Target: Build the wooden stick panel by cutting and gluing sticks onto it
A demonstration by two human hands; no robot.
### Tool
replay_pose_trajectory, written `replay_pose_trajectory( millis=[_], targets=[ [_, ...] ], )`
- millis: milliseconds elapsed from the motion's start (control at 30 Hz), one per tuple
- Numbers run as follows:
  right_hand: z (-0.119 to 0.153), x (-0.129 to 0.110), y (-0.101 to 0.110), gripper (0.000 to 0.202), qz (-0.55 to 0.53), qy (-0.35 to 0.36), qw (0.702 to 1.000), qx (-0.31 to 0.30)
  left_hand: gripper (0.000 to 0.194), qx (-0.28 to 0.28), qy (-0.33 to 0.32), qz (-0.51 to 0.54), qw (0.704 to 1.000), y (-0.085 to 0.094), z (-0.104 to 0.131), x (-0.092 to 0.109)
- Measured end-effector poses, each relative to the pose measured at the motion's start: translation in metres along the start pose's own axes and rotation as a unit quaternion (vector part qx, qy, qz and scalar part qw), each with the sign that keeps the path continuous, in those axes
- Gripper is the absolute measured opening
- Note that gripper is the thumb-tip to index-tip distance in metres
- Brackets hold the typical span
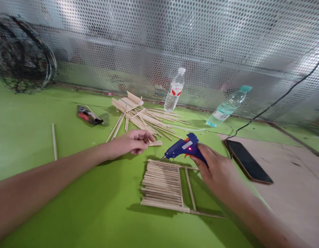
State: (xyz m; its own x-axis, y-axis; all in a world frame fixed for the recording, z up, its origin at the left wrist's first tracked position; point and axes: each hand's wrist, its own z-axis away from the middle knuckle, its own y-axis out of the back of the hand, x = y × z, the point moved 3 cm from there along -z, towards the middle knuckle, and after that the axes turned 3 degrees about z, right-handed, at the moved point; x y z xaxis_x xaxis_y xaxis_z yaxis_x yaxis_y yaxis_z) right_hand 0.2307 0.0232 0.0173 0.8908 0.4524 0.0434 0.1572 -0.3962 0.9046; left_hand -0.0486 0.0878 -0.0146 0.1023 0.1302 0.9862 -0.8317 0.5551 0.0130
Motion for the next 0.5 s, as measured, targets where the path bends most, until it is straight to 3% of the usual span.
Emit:
replay_pose_trajectory(
  millis=[500],
  targets=[
    [0.0015, 0.0073, 0.0028, 0.018, 0.007, -0.001, 1.0, -0.003, 0.026, 0.0, -0.002, 0.002, 1.0, 0.0022, -0.0004, -0.0043]
  ],
)
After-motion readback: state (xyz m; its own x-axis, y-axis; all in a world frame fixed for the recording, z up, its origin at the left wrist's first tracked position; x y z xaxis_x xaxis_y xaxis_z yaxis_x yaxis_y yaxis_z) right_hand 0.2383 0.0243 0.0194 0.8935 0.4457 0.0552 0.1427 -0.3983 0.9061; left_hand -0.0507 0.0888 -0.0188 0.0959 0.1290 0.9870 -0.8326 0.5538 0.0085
